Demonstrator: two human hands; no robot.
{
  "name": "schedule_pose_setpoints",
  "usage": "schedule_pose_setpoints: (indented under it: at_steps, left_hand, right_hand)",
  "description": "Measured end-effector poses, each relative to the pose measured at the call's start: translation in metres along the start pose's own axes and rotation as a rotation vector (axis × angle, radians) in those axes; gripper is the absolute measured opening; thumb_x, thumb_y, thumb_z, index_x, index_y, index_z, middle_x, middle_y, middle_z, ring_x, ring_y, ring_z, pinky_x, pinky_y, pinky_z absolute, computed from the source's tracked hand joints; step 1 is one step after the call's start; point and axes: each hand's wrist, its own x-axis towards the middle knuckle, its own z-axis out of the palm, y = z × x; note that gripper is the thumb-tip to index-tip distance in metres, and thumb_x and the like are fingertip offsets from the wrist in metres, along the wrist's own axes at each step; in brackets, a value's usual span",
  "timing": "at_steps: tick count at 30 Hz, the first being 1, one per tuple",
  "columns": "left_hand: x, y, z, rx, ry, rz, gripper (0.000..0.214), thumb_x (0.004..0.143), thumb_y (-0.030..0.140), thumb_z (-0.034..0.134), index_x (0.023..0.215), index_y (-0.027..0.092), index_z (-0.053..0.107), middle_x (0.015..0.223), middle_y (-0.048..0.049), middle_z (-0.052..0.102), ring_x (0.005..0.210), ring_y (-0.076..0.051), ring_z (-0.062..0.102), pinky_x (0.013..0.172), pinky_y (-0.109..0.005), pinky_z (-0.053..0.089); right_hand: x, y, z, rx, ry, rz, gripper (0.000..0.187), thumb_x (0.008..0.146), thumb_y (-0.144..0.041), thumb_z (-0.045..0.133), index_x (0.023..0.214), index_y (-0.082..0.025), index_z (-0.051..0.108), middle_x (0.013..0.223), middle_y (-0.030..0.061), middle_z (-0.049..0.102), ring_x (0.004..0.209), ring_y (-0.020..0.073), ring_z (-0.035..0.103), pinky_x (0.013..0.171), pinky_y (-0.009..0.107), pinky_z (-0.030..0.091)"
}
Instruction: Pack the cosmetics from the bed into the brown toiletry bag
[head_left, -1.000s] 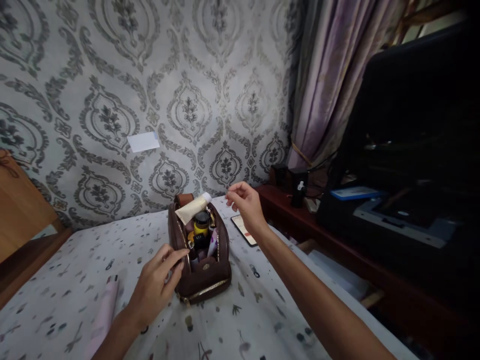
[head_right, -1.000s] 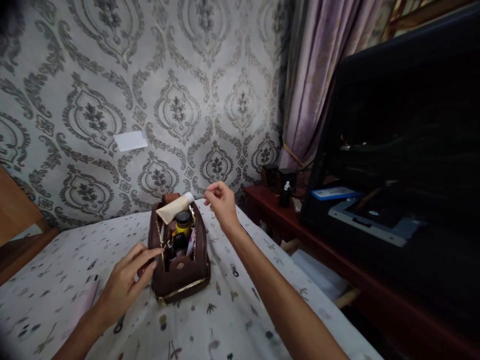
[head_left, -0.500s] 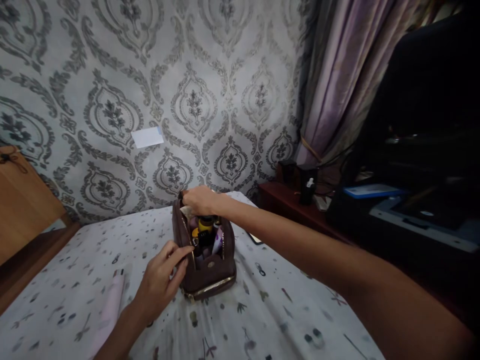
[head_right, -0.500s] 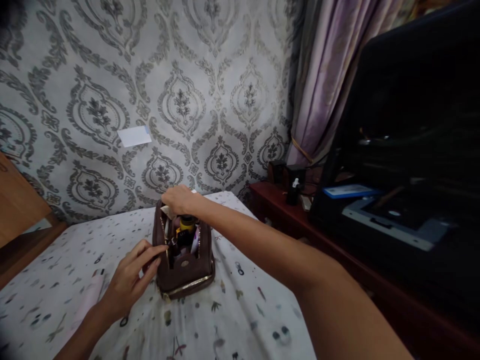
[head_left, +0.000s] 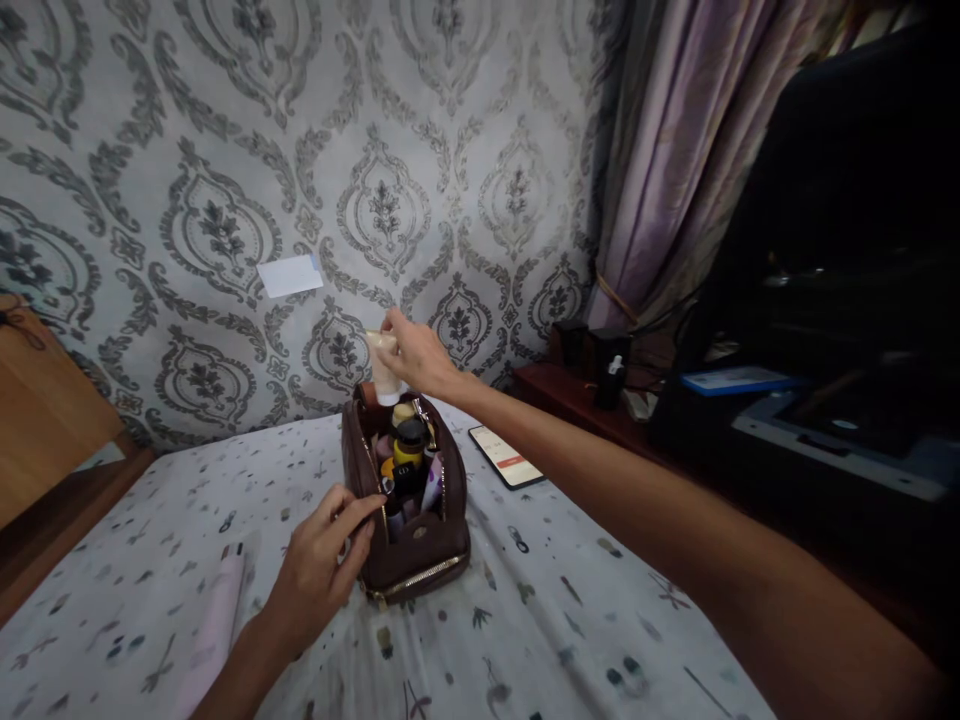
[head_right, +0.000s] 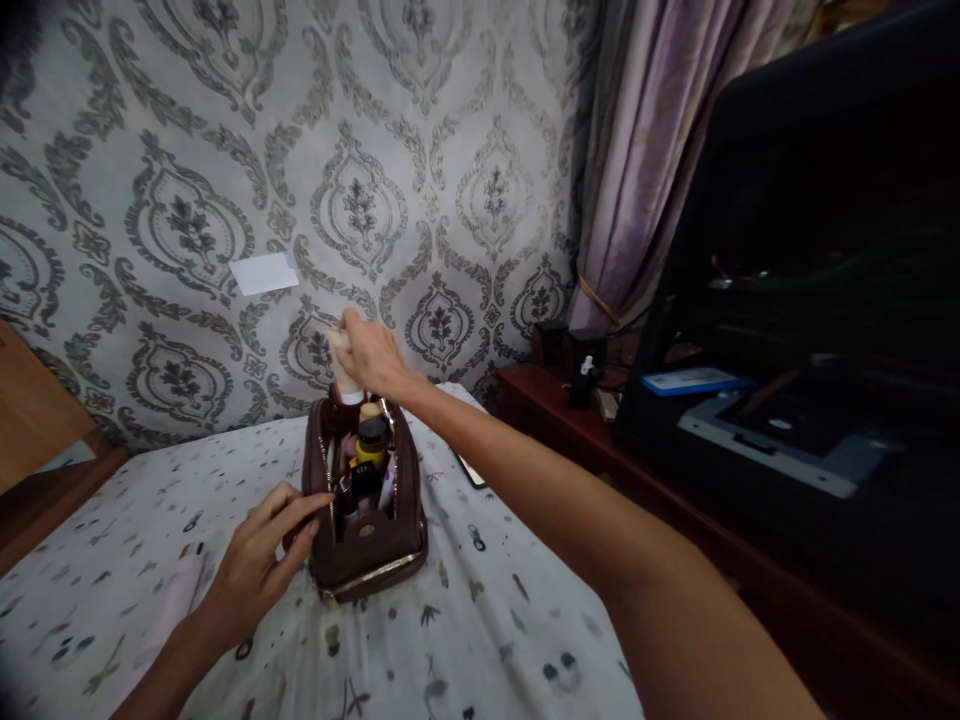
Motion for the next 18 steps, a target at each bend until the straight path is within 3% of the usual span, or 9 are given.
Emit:
schedule_pose_setpoints:
  at_steps: [4, 11, 18]
  left_hand:
    - [0.0, -0.001, 0.001, 0.003, -0.013, 0.011, 0.029, 0.098, 0.016, 0.046, 0.123, 0.023, 0.061, 0.087, -0.0021, 0.052, 0.071, -0.012, 0.054, 0.063, -0.02, 0.046]
    - [0.0, -0.001, 0.001, -0.011, -0.028, 0.001, 0.033, 0.098, 0.014, 0.045, 0.128, 0.024, 0.058, 0.088, -0.0018, 0.05, 0.072, -0.012, 0.054, 0.062, -0.02, 0.045]
    - [-0.002, -0.002, 0.0, -0.015, -0.049, -0.007, 0.034, 0.099, 0.015, 0.045, 0.13, 0.024, 0.057, 0.089, -0.0021, 0.05, 0.074, -0.012, 0.054, 0.063, -0.021, 0.045]
  right_hand:
    - [-0.011, -0.002, 0.022, 0.076, -0.041, -0.013, 0.039, 0.091, -0.02, 0.049, 0.13, -0.018, 0.05, 0.098, 0.007, 0.072, 0.088, 0.0245, 0.065, 0.076, 0.03, 0.043]
    - [-0.011, -0.001, 0.059, 0.017, -0.188, 0.029, 0.032, 0.092, -0.022, 0.048, 0.123, -0.018, 0.056, 0.105, 0.0107, 0.072, 0.095, 0.0252, 0.066, 0.07, 0.028, 0.042]
    - [-0.007, -0.001, 0.068, 0.022, -0.262, -0.021, 0.024, 0.095, -0.024, 0.046, 0.112, -0.02, 0.062, 0.097, 0.0088, 0.073, 0.088, 0.0225, 0.066, 0.065, 0.026, 0.037]
